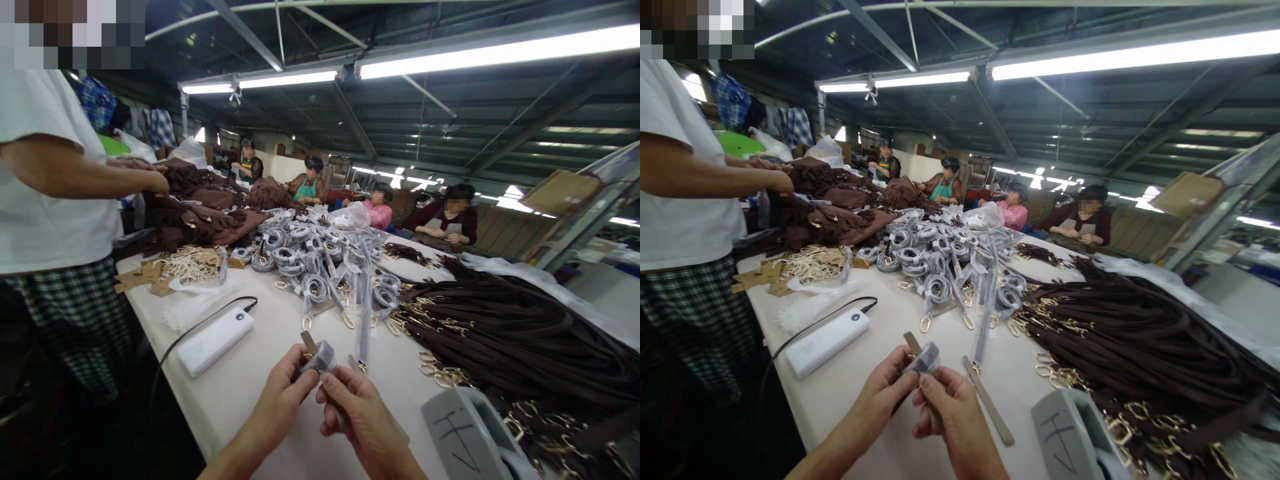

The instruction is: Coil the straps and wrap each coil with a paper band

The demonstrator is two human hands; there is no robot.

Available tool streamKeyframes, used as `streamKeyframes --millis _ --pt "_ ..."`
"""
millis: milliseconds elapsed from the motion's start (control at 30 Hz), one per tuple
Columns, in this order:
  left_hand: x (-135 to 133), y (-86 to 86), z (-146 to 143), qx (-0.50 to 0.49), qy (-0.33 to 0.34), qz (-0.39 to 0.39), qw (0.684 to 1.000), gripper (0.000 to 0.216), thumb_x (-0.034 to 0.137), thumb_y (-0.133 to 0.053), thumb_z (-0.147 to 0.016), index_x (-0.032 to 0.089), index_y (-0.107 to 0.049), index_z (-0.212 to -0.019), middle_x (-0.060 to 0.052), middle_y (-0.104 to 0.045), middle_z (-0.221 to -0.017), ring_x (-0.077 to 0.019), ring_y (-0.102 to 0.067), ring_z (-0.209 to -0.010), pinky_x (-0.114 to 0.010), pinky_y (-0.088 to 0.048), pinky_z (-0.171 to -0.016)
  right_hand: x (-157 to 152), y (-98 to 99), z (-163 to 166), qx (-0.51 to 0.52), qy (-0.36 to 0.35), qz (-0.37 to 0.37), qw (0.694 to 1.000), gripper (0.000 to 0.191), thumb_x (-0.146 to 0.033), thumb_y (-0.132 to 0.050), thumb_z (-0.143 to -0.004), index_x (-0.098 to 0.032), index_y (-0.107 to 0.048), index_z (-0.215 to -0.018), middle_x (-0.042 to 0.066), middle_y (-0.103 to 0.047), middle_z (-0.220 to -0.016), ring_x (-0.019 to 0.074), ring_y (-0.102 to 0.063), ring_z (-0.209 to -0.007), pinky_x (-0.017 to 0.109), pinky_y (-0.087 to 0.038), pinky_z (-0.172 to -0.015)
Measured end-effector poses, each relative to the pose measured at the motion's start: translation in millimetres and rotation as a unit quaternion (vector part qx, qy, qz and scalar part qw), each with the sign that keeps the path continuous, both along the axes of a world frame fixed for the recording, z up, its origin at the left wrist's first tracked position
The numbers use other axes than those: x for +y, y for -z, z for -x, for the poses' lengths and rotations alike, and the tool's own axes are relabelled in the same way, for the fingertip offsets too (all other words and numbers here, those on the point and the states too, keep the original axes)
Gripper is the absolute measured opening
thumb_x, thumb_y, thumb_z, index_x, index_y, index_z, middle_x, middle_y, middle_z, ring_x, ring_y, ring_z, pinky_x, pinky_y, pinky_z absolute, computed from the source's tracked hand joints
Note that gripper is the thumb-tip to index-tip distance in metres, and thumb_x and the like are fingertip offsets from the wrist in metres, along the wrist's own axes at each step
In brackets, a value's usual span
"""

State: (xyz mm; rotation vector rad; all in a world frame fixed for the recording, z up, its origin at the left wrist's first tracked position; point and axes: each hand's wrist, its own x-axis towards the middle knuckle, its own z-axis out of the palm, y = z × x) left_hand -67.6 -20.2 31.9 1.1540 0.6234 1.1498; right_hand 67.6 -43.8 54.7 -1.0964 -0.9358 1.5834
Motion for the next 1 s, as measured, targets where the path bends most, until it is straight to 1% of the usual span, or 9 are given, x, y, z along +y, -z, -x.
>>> streamKeyframes --millis 133,300,400,467,533,633,767,900,1000 --pt "6.1 -10.8 14.2 0.008 0.032 0.025 0.999 0.034 0.042 -0.072 -0.077 0.015 -0.061 -0.095 0.0 -0.059 -0.08 -0.014 -0.052 -0.072 -0.024 -0.039 -0.067 -5.8 -14.0 -14.3 -0.043 -0.052 0.048 0.997 0.051 -0.052 -0.085 -0.063 -0.015 -0.06 -0.089 0.0 -0.067 -0.065 0.0099 -0.059 -0.045 0.023 -0.049 -0.047" --pt "5.8 -17.9 21.8 0.052 0.038 -0.003 0.998 0.024 0.034 -0.07 -0.078 0.016 -0.061 -0.091 -0.001 -0.061 -0.083 -0.0164 -0.052 -0.08 -0.027 -0.039 -0.074 -9.5 -18.2 -26.1 -0.05 -0.017 -0.01 0.999 0.042 -0.048 -0.083 -0.07 -0.018 -0.055 -0.077 0.001 -0.071 -0.07 0.0111 -0.064 -0.055 0.024 -0.053 -0.057" --pt "4.3 -16.5 23.1 0.079 0.047 -0.02 0.996 0.019 0.032 -0.067 -0.081 0.017 -0.061 -0.089 0.001 -0.059 -0.081 -0.0157 -0.051 -0.078 -0.027 -0.039 -0.075 -9.3 -19.2 -36.1 -0.018 -0.076 -0.054 0.996 0.036 -0.04 -0.087 -0.068 -0.017 -0.065 -0.086 0.006 -0.075 -0.09 0.0164 -0.071 -0.079 0.029 -0.056 -0.075" --pt "3.4 -14.8 23.6 0.08 0.062 -0.02 0.995 0.019 0.032 -0.065 -0.082 0.017 -0.06 -0.093 0.0 -0.06 -0.084 -0.0162 -0.052 -0.08 -0.028 -0.039 -0.076 -9.2 -20.5 -43.2 -0.005 -0.144 -0.076 0.987 0.048 -0.033 -0.091 -0.062 -0.02 -0.068 -0.102 0.008 -0.074 -0.106 0.0212 -0.069 -0.098 0.033 -0.055 -0.085" --pt "2.4 -14.5 24.0 0.083 0.073 -0.028 0.993 0.019 0.031 -0.064 -0.082 0.017 -0.06 -0.095 -0.001 -0.06 -0.087 -0.0167 -0.051 -0.082 -0.028 -0.039 -0.077 -9.0 -22.0 -48.1 -0.019 -0.177 -0.085 0.98 0.053 -0.034 -0.091 -0.064 -0.022 -0.067 -0.11 0.009 -0.073 -0.112 0.0234 -0.068 -0.105 0.035 -0.053 -0.09" --pt "0.0 -19.8 23.6 0.1 0.097 -0.04 0.989 0.018 0.025 -0.062 -0.08 0.016 -0.061 -0.095 0.0 -0.058 -0.084 -0.0162 -0.049 -0.081 -0.027 -0.037 -0.074 -8.5 -24.1 -49.2 -0.093 -0.128 -0.106 0.982 0.032 -0.046 -0.074 -0.082 -0.017 -0.07 -0.095 0.007 -0.075 -0.089 0.0195 -0.072 -0.082 0.033 -0.055 -0.079" --pt "-2.7 -30.9 21.9 0.098 0.143 -0.002 0.985 0.016 0.02 -0.062 -0.074 0.016 -0.062 -0.09 0.003 -0.052 -0.075 -0.0126 -0.043 -0.069 -0.024 -0.03 -0.063 -9.7 -25.5 -46.3 -0.14 -0.077 -0.142 0.977 0.037 -0.052 -0.067 -0.085 -0.016 -0.067 -0.08 -0.003 -0.059 -0.059 0.0115 -0.058 -0.054 0.027 -0.05 -0.061" --pt "0.0 -30.5 21.1 0.029 0.17 0.05 0.984 0.034 0.037 -0.072 -0.069 0.014 -0.065 -0.094 -0.002 -0.06 -0.082 -0.015 -0.049 -0.073 -0.025 -0.033 -0.068 -14.2 -27.5 -48.2 -0.136 -0.085 -0.11 0.981 0.039 -0.057 -0.064 -0.085 -0.018 -0.062 -0.081 -0.003 -0.06 -0.054 0.0122 -0.057 -0.05 0.025 -0.047 -0.055" --pt "3.6 -26.3 21.2 0.012 0.182 0.069 0.981 0.041 0.042 -0.076 -0.067 0.014 -0.066 -0.095 -0.002 -0.062 -0.083 -0.0149 -0.05 -0.072 -0.025 -0.034 -0.069 -15.4 -29.5 -47.9 -0.129 -0.09 -0.092 0.983 0.039 -0.057 -0.064 -0.085 -0.019 -0.06 -0.08 0.002 -0.067 -0.064 0.016 -0.063 -0.059 0.027 -0.051 -0.058"
